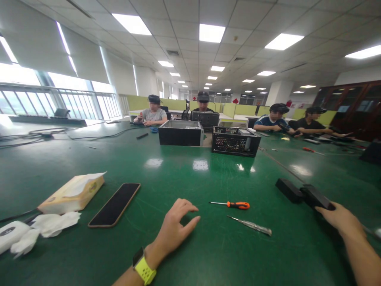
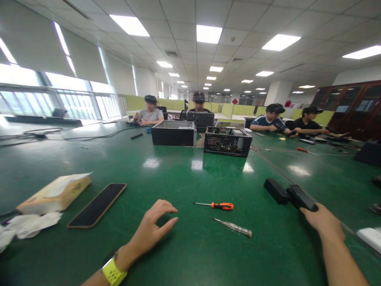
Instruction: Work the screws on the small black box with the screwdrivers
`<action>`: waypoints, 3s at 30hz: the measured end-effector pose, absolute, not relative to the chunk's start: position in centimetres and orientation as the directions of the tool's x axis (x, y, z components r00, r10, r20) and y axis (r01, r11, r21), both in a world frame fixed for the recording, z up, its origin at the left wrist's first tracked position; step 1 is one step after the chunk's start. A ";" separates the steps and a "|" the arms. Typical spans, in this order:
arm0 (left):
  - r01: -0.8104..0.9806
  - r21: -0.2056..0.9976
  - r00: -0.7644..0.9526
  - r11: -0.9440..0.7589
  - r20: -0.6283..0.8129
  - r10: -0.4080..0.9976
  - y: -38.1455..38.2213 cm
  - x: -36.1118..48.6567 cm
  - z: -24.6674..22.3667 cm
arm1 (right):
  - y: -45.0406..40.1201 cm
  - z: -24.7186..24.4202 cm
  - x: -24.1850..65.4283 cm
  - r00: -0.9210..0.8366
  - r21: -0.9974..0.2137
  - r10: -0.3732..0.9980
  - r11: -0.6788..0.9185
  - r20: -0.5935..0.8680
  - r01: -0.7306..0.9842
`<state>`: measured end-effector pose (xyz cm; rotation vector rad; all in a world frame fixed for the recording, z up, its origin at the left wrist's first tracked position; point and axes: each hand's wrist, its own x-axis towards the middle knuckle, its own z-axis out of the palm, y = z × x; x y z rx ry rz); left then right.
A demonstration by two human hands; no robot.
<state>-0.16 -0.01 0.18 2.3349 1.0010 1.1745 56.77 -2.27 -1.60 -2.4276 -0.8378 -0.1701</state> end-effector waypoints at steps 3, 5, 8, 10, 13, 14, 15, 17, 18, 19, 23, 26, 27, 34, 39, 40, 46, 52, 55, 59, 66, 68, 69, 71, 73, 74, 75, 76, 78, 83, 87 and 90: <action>0.439 0.558 0.411 -0.704 0.573 0.709 0.2 -0.1 0.3 | -2.8 -0.8 55.9 0.884 -0.547 0.398 -0.696 0.246 0.466; 0.439 0.545 0.407 -0.714 0.588 0.699 0.3 -0.1 0.3 | -2.9 0.5 54.3 0.888 -0.605 0.337 -0.650 0.314 0.461; 0.447 0.524 0.411 -0.725 0.599 0.687 0.3 -0.1 0.4 | -2.0 2.2 49.9 0.821 -0.659 0.358 -0.490 0.445 0.571; 0.450 0.523 0.404 -0.724 0.604 0.687 0.2 0.0 0.5 | -0.8 2.6 45.4 0.726 -0.651 0.496 -0.355 0.477 0.671; 0.462 0.531 0.373 -0.711 0.611 0.699 0.3 -0.1 0.4 | 0.3 1.9 37.4 0.467 -0.742 0.770 0.012 0.434 0.670; 0.475 0.540 0.347 -0.695 0.611 0.712 0.4 -0.1 0.4 | 0.2 1.5 34.8 0.376 -0.776 0.835 0.092 0.401 0.624; 0.490 0.552 0.315 -0.675 0.609 0.727 0.5 -0.2 0.4 | 0.0 1.1 32.4 0.276 -0.795 0.890 0.142 0.363 0.589; 0.505 0.586 0.261 -0.634 0.597 0.759 0.7 -0.4 0.3 | -1.0 0.5 28.5 0.071 -0.805 0.950 0.215 0.303 0.553; 0.497 0.603 0.254 -0.624 0.587 0.769 0.7 -0.5 0.3 | -1.6 0.2 27.0 -0.004 -0.789 0.955 0.248 0.297 0.562; 0.481 0.616 0.264 -0.624 0.577 0.773 0.7 -0.6 0.3 | -2.2 0.1 25.8 -0.072 -0.766 0.954 0.278 0.291 0.580; 0.430 0.589 0.454 -0.684 0.514 0.728 0.5 -0.9 0.4 | -4.1 -0.1 23.0 -0.300 -0.693 0.921 0.387 0.250 0.608; 0.471 0.554 0.560 -0.686 0.413 0.718 0.3 -1.1 0.5 | -4.4 0.4 22.5 -0.424 -0.666 0.884 0.438 0.198 0.603; 0.489 0.553 0.571 -0.675 0.381 0.727 0.3 -1.2 0.4 | -4.2 0.7 22.8 -0.445 -0.661 0.875 0.449 0.190 0.602; 0.505 0.605 0.536 -0.616 0.339 0.773 0.5 -0.1 -0.4 | 3.6 2.8 30.1 -0.006 -0.488 0.959 0.151 0.285 0.860; 0.471 0.600 0.554 -0.647 0.369 0.746 0.5 0.5 0.0 | 8.3 0.7 33.2 0.059 -0.450 0.981 0.031 0.184 0.893; 0.469 0.595 0.561 -0.653 0.371 0.740 0.5 0.2 0.1 | 8.6 0.2 33.3 0.049 -0.452 0.985 0.031 0.165 0.892; 0.528 0.573 0.549 -0.627 0.333 0.767 0.2 -1.2 0.2 | 9.0 -0.8 32.9 -0.024 -0.536 0.992 0.086 0.121 0.840; 0.514 0.591 0.513 -0.621 0.368 0.775 0.3 -0.4 -0.4 | 7.8 2.4 32.2 -0.110 -0.684 0.982 0.186 0.153 0.706; 0.466 0.606 0.472 -0.645 0.447 0.760 0.3 -0.3 -0.3 | 5.9 4.9 30.9 -0.256 -0.744 0.961 0.246 0.103 0.622; 0.440 0.594 0.408 -0.673 0.535 0.740 0.1 -0.5 0.0 | 3.4 7.5 28.7 -0.464 -0.809 0.886 0.276 0.005 0.520; 0.412 0.497 0.508 -0.764 0.571 0.645 -0.3 -0.7 0.8 | 1.9 7.5 25.9 -0.585 -0.887 0.803 0.183 -0.115 0.425; 0.422 0.491 0.517 -0.762 0.559 0.648 -0.2 -0.8 0.9 | 2.0 6.9 25.4 -0.560 -0.898 0.815 0.127 -0.147 0.420; 0.427 0.492 0.520 -0.759 0.553 0.651 -0.1 -0.9 0.9 | 2.0 6.6 25.2 -0.550 -0.899 0.818 0.102 -0.168 0.425; 0.434 0.501 0.525 -0.749 0.535 0.662 0.0 -1.0 0.9 | 2.1 6.2 24.9 -0.531 -0.891 0.822 0.065 -0.208 0.450; 0.435 0.520 0.536 -0.735 0.507 0.675 0.0 -1.0 0.9 | 2.1 5.8 24.7 -0.507 -0.874 0.830 0.050 -0.232 0.483; 0.433 0.532 0.541 -0.728 0.492 0.682 0.0 -1.0 0.9 | 2.0 5.7 24.6 -0.498 -0.867 0.834 0.050 -0.237 0.496; 0.431 0.543 0.547 -0.721 0.478 0.687 0.0 -1.0 0.9 | 2.0 5.6 24.5 -0.493 -0.861 0.836 0.052 -0.239 0.505; 0.429 0.553 0.550 -0.714 0.467 0.693 0.0 -0.9 0.9 | 1.9 5.6 24.5 -0.493 -0.858 0.837 0.055 -0.240 0.511; 0.429 0.571 0.552 -0.700 0.448 0.703 -0.1 -0.9 0.9 | 1.7 5.7 24.5 -0.492 -0.850 0.837 0.064 -0.240 0.523; 0.415 0.622 0.551 -0.664 0.408 0.727 0.0 -0.9 0.9 | 2.1 6.6 25.9 -0.486 -0.761 0.841 0.149 -0.239 0.631; 0.379 0.667 0.566 -0.642 0.382 0.731 0.1 -1.0 0.9 | 4.1 6.1 29.0 -0.370 -0.617 0.917 0.207 -0.148 0.759; 0.366 0.694 0.573 -0.620 0.357 0.738 0.1 -1.1 0.9 | 5.6 4.6 31.3 -0.287 -0.550 0.952 0.182 -0.110 0.815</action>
